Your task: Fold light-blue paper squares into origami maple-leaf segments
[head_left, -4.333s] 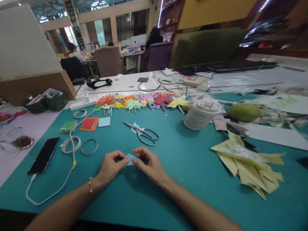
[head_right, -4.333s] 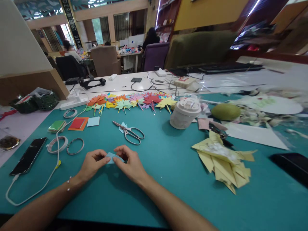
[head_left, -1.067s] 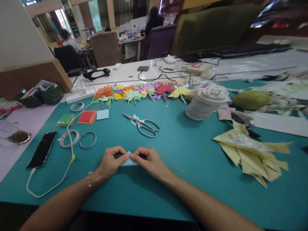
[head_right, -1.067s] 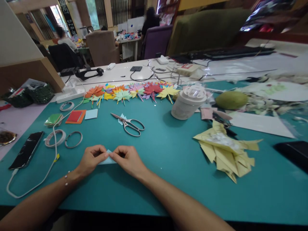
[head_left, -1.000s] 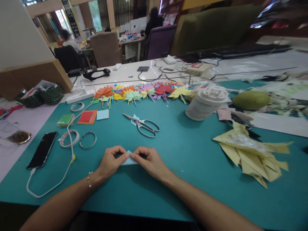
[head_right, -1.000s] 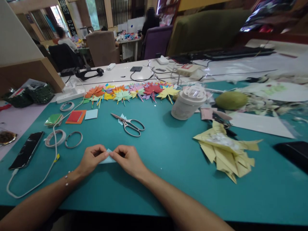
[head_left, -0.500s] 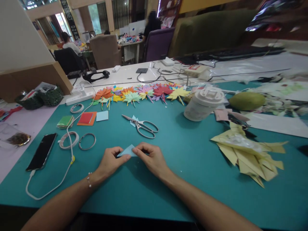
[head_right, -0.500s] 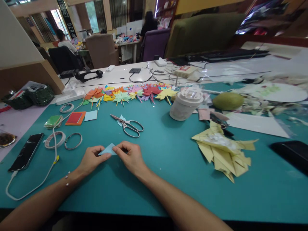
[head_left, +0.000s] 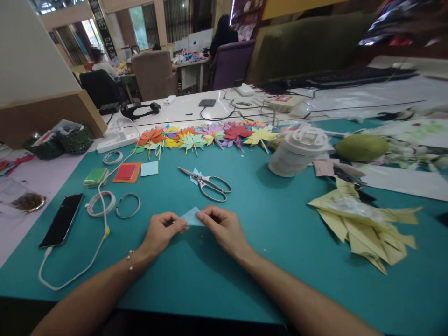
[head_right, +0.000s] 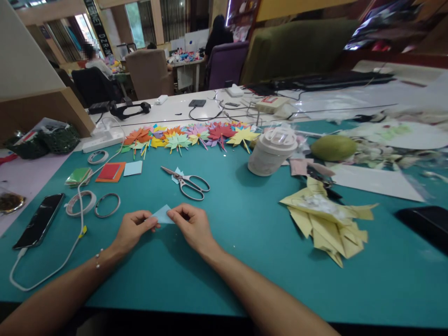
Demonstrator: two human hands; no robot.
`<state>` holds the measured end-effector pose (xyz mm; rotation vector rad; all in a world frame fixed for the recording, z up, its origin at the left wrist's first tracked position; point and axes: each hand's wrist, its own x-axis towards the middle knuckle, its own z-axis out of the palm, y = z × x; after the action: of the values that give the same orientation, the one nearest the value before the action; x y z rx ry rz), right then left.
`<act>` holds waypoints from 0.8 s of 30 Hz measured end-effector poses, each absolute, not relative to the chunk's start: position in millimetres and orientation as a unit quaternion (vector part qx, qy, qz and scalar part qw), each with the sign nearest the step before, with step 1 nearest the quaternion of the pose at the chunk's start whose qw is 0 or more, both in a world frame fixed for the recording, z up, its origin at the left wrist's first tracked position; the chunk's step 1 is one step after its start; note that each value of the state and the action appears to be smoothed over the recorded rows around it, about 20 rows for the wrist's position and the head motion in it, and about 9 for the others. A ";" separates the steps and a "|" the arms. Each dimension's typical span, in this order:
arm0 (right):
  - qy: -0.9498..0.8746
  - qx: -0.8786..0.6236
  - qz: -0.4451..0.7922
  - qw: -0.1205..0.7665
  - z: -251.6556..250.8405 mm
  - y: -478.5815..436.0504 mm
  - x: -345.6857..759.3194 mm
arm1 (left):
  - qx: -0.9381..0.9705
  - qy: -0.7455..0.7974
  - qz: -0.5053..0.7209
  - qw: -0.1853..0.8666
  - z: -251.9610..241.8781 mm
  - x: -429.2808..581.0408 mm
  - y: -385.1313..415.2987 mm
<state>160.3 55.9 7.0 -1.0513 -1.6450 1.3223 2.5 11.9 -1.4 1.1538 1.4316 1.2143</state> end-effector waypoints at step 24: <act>-0.728 -0.371 0.478 0.322 6.6 57.3 161.0 | 0.494 0.562 0.498 0.438 -1.5 0.4 12.0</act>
<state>161.0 57.3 6.6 -0.9737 -1.9124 1.2537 0.4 12.0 -1.5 1.2290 1.3963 1.2381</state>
